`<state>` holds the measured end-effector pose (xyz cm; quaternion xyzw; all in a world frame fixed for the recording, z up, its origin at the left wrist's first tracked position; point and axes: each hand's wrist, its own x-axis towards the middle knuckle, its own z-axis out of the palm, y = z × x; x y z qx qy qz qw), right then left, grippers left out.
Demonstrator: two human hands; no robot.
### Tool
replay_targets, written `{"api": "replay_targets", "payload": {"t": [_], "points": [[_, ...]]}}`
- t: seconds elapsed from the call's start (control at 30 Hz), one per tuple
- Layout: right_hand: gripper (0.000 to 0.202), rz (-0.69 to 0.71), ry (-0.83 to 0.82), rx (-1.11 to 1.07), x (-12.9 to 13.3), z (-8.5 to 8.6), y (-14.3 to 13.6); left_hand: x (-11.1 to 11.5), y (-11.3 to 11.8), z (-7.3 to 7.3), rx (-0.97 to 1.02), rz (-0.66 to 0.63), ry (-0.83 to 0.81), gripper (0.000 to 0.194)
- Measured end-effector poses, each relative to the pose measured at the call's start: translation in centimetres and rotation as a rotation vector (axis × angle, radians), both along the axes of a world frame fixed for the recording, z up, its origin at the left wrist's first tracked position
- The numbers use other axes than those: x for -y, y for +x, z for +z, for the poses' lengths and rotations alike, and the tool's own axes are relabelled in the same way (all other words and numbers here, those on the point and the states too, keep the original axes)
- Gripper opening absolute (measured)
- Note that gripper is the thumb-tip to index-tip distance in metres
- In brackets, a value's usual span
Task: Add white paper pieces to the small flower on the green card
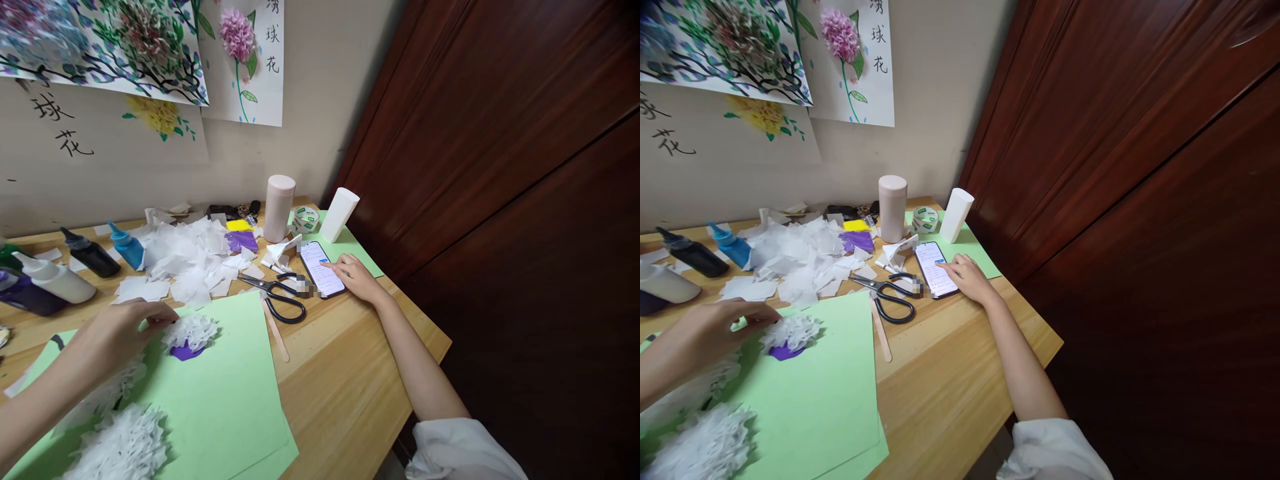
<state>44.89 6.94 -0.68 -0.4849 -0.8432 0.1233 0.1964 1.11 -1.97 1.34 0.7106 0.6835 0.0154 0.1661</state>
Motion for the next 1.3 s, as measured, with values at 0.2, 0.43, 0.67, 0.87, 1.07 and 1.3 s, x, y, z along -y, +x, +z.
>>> {"api": "replay_targets", "payload": {"t": [0.2, 0.43, 0.67, 0.87, 1.07, 1.3], "points": [[0.035, -0.006, 0.074, -0.032, 0.17, 0.42, 0.15, 0.13, -0.07, 0.10, 0.015, 0.002, 0.029, 0.037], [0.031, -0.015, 0.051, -0.019, -0.01, 0.25, 0.49, 0.23, 0.20, 0.59, 0.023, 0.001, 0.017, 0.036], [0.031, -0.036, 0.031, 0.000, -0.23, -0.23, 0.39, 0.30, 0.30, 0.65, 0.026, 0.001, 0.028, 0.035], [0.032, -0.049, 0.013, 0.013, -0.21, -0.30, 0.13, 0.23, 0.47, 0.75, 0.013, 0.002, 0.006, 0.036], [0.032, -0.045, 0.017, 0.010, -0.08, -0.21, 0.05, 0.30, 0.40, 0.72, 0.019, -0.006, 0.026, 0.034], [0.033, -0.043, 0.019, 0.016, -0.09, -0.25, 0.07, 0.21, 0.09, 0.33, -0.005, -0.015, 0.020, 0.035]]}}
